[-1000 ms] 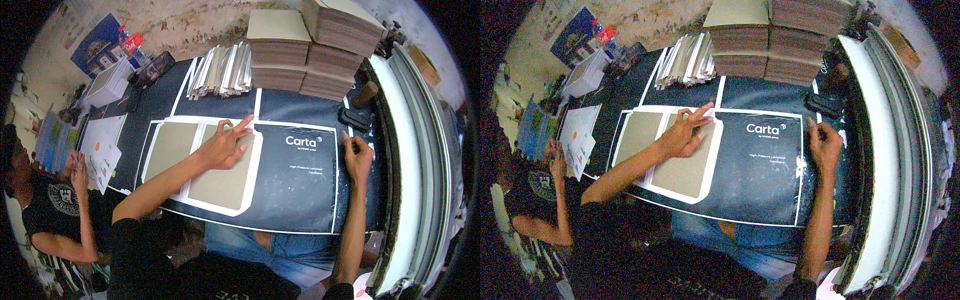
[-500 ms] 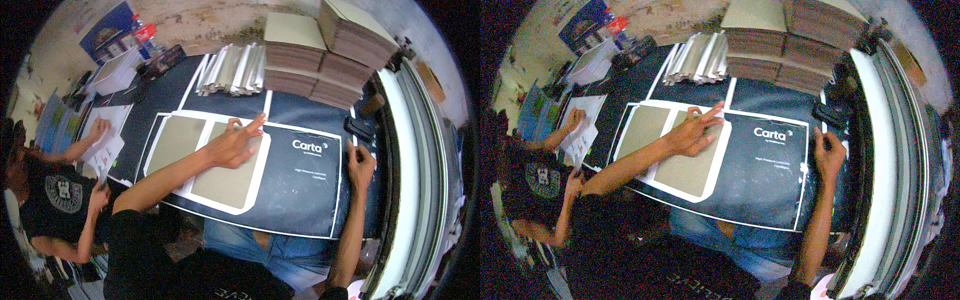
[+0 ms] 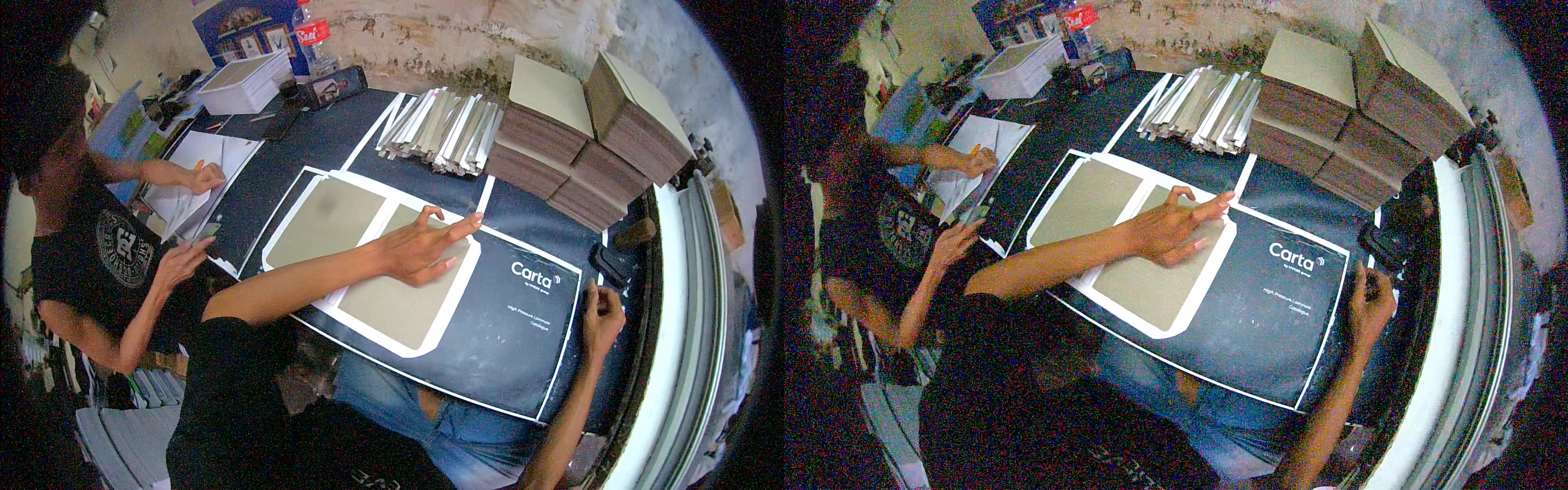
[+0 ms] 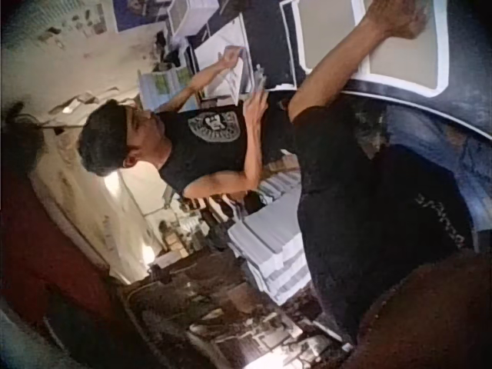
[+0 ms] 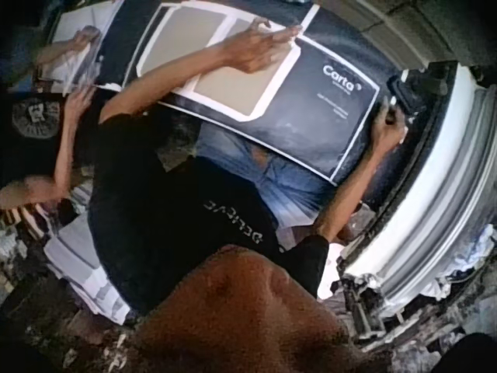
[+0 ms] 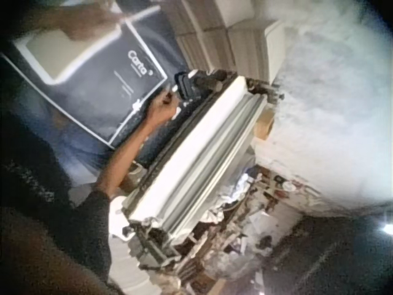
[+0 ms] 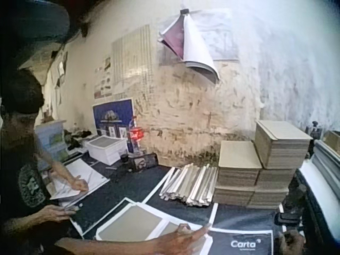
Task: The person places cardboard sheets onto a large white paper base, applies thin spacer strips between them, and feeds the assembly through a rolling machine to press the layers together.
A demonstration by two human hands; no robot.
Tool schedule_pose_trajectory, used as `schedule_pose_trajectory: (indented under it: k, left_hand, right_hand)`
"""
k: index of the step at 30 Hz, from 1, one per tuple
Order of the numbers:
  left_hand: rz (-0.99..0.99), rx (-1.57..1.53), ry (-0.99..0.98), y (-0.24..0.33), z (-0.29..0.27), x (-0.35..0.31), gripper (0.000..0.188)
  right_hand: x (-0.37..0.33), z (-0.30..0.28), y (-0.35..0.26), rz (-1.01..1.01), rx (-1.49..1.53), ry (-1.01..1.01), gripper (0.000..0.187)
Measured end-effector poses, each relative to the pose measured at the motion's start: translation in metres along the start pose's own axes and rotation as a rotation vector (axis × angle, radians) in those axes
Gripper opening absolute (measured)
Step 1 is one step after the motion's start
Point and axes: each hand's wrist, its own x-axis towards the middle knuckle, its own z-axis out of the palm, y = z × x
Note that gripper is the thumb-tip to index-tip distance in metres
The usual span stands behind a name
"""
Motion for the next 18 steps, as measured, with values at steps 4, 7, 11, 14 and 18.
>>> schedule_pose_trajectory:
  k: [4, 7, 11, 14, 18]
  left_hand:
    - [-0.125, 0.097, -0.137, 0.001, -0.002, 0.0, 0.071]
    - [-0.07, 0.129, -0.049, -0.003, -0.001, -0.011, 0.063]
    - [0.0, -0.012, -0.026, -0.006, 0.003, 0.0, 0.065]
    - [-0.069, 0.091, -0.106, -0.005, 0.001, 0.001, 0.075]
    - [-0.124, 0.114, -0.119, 0.005, -0.01, -0.001, 0.083]
  right_hand:
    - [0.003, 0.001, -0.004, -0.042, -0.055, 0.019, 0.02]
    - [0.003, 0.005, -0.005, -0.023, 0.005, -0.023, 0.02]
    - [0.0, -0.001, -0.01, -0.056, 0.0, 0.049, 0.022]
    - [0.0, 0.002, -0.012, -0.083, 0.013, 0.071, 0.023]
    - [-0.002, 0.0, -0.012, -0.093, 0.031, 0.072, 0.022]
